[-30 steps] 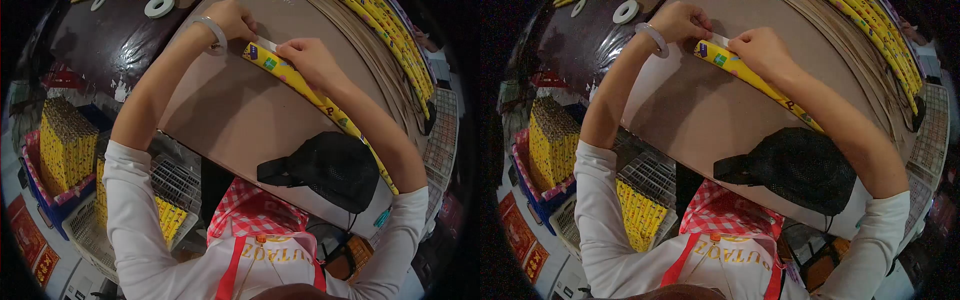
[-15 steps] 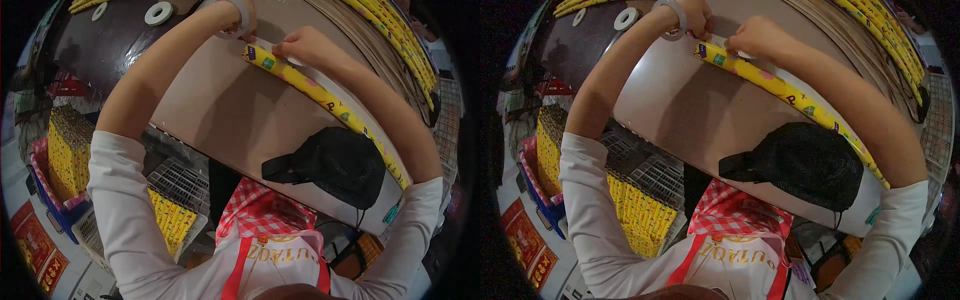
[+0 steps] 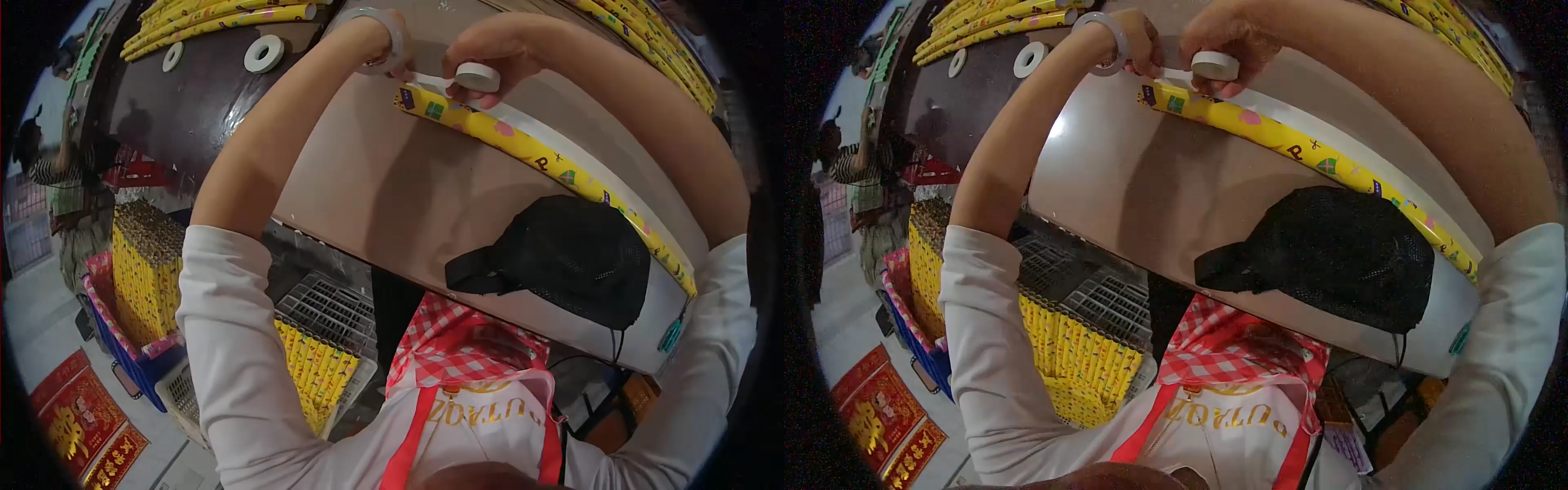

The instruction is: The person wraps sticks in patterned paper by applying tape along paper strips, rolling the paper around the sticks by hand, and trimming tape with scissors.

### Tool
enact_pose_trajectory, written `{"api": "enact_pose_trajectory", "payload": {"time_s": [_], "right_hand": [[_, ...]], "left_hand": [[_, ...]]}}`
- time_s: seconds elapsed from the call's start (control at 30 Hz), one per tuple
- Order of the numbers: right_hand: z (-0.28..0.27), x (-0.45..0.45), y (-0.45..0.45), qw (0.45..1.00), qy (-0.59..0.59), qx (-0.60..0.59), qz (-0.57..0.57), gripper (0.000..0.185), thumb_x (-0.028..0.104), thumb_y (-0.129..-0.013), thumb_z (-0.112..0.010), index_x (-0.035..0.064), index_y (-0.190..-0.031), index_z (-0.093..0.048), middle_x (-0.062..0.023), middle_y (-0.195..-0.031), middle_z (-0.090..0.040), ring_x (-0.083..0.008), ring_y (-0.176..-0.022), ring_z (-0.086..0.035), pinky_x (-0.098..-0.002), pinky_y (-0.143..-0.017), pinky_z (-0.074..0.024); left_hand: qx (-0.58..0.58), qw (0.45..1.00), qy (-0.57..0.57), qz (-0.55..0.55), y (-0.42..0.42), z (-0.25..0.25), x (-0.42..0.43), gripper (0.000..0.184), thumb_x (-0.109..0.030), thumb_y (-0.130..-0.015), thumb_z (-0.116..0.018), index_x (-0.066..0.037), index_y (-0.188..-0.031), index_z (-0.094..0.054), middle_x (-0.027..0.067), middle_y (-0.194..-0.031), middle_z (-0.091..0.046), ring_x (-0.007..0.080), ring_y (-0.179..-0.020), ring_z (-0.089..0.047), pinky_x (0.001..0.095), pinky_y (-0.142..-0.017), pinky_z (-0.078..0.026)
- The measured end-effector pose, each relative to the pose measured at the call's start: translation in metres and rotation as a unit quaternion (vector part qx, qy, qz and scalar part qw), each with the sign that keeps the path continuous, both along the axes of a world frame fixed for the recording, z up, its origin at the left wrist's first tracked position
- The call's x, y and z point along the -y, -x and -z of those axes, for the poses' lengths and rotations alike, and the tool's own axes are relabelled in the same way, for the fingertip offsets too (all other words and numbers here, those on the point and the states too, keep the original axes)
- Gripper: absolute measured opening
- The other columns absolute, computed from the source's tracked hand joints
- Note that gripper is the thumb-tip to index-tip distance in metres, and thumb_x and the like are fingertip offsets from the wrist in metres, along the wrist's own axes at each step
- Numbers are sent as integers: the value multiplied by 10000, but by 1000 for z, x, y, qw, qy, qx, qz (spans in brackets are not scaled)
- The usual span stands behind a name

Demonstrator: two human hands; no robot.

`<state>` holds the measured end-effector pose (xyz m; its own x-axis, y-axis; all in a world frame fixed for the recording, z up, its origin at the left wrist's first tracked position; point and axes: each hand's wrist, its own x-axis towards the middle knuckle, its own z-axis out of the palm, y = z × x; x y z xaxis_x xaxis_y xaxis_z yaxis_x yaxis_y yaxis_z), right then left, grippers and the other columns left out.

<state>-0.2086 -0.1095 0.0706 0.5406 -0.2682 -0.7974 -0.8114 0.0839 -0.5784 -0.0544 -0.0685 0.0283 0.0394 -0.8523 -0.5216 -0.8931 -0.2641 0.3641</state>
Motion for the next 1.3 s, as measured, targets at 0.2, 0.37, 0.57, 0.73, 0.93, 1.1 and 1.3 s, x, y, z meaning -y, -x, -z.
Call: {"api": "enact_pose_trajectory", "payload": {"time_s": [0.2,0.37,0.57,0.73,0.93,1.1,1.3], "right_hand": [[-6,1,5,1000,0,5,-11,335,236,-801,-542,5,-1043,-540,-77,-857,-617,-107,-688,-567,-257,-621,-430],[-13,-7,2,1000,5,5,-23,340,244,-803,-541,7,-1047,-537,-78,-855,-618,-107,-686,-567,-257,-622,-428],[-13,-8,10,999,6,3,-46,346,253,-806,-539,9,-1051,-532,-79,-853,-619,-107,-683,-567,-257,-623,-427],[-16,5,18,998,10,3,-66,351,261,-808,-537,11,-1054,-528,-80,-851,-620,-107,-680,-568,-257,-624,-426],[-19,7,28,996,15,-6,-83,357,271,-811,-536,13,-1058,-524,-81,-849,-621,-107,-677,-568,-257,-625,-424],[3,8,35,988,99,29,-117,369,335,-829,-506,25,-1027,-537,-79,-832,-631,-102,-647,-567,-255,-612,-415],[-12,-4,46,990,94,66,-87,401,378,-838,-509,18,-1010,-546,-85,-833,-629,-115,-635,-582,-252,-614,-460]], "left_hand": [[28,999,-31,15,9,-11,3,181,-123,-674,-727,-16,-800,-654,41,-665,-615,128,-563,-556,262,-513,-461],[46,997,-58,9,10,-10,3,184,-98,-599,-763,-29,-732,-657,39,-619,-603,124,-542,-549,252,-479,-445],[71,997,-35,-3,4,4,4,161,-81,-600,-754,-30,-715,-654,42,-622,-604,120,-524,-538,260,-465,-435],[46,998,-37,38,3,0,7,154,-75,-601,-748,-28,-717,-658,44,-628,-609,117,-517,-535,260,-473,-440],[69,994,-30,81,9,-6,2,173,-86,-613,-743,-34,-759,-667,38,-646,-619,124,-542,-543,264,-489,-448],[109,993,-18,42,4,0,1,186,-87,-620,-732,-59,-796,-678,40,-689,-636,129,-593,-571,264,-570,-481],[90,992,-42,80,8,-7,2,180,-105,-611,-726,-46,-774,-675,48,-681,-632,129,-594,-575,274,-546,-481]]}}
